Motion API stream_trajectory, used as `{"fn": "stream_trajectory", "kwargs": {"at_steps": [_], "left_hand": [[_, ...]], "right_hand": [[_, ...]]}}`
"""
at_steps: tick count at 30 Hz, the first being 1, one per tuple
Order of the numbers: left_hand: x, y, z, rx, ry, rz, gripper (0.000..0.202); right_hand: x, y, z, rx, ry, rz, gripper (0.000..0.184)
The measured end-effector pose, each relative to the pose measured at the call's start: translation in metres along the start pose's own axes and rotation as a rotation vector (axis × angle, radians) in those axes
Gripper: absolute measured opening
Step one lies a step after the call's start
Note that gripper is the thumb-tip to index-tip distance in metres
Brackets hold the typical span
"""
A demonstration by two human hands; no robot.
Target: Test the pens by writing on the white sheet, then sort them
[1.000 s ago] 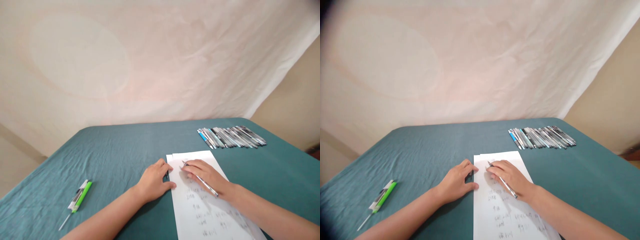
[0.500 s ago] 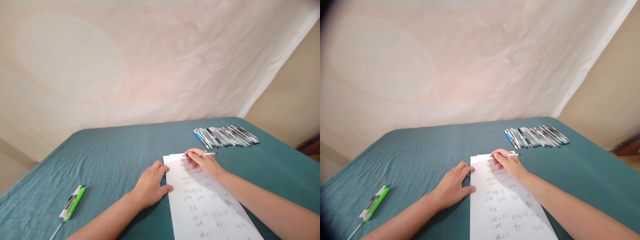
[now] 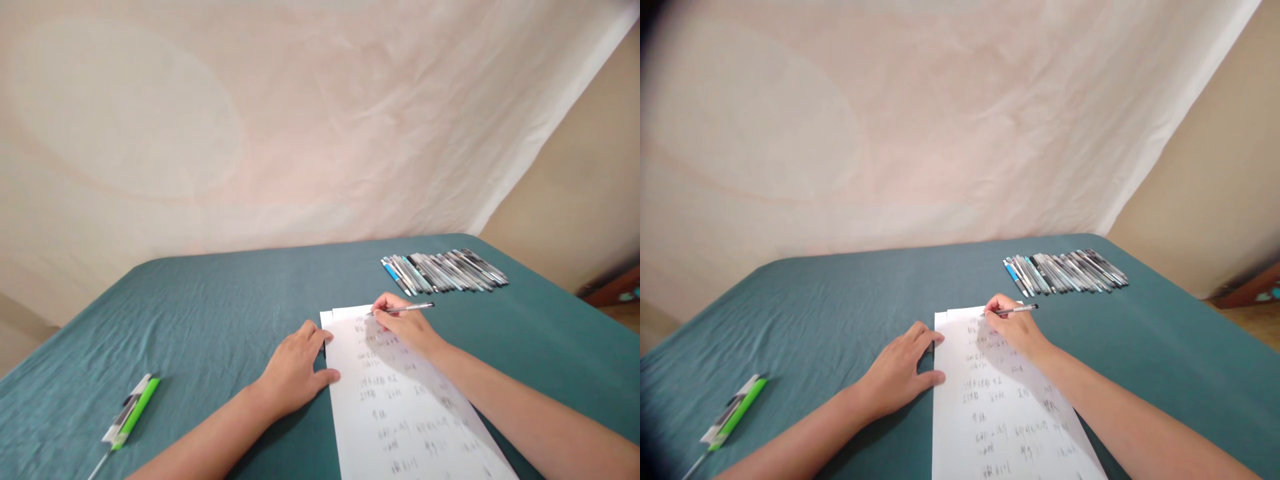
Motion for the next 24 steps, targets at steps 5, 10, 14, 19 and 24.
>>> {"fn": "stream_trajectory", "kwargs": {"at_steps": [5,10,14,19,24], "left_hand": [[0.000,-0.001,0.001,0.007,0.000,-0.004,0.048],[0.000,-0.001,0.002,0.003,-0.003,0.005,0.047],[0.000,-0.003,0.003,0.009,0.010,0.006,0.048],[0.000,-0.004,0.004,0.005,0.010,0.013,0.048],[0.000,-0.003,0.004,0.000,0.010,0.006,0.048]], "right_hand": [[-0.001,-0.005,-0.002,-0.095,0.047,-0.057,0.011],[-0.006,-0.011,0.002,-0.026,-0.010,-0.072,0.014],[-0.007,-0.008,0.002,-0.012,-0.005,-0.038,0.012],[-0.003,-0.003,0.001,-0.033,0.015,-0.003,0.009],[-0.002,-0.003,0.002,-0.009,0.002,0.005,0.025]]}}
Point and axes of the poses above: each hand's wrist, its own x-axis towards the middle knuckle, its own z-axis out of the palm, y = z × x, the point moved 8 cm from there along x, towards the middle knuckle, and after that the axes turned 8 degrees about y, right-handed, at the moved point
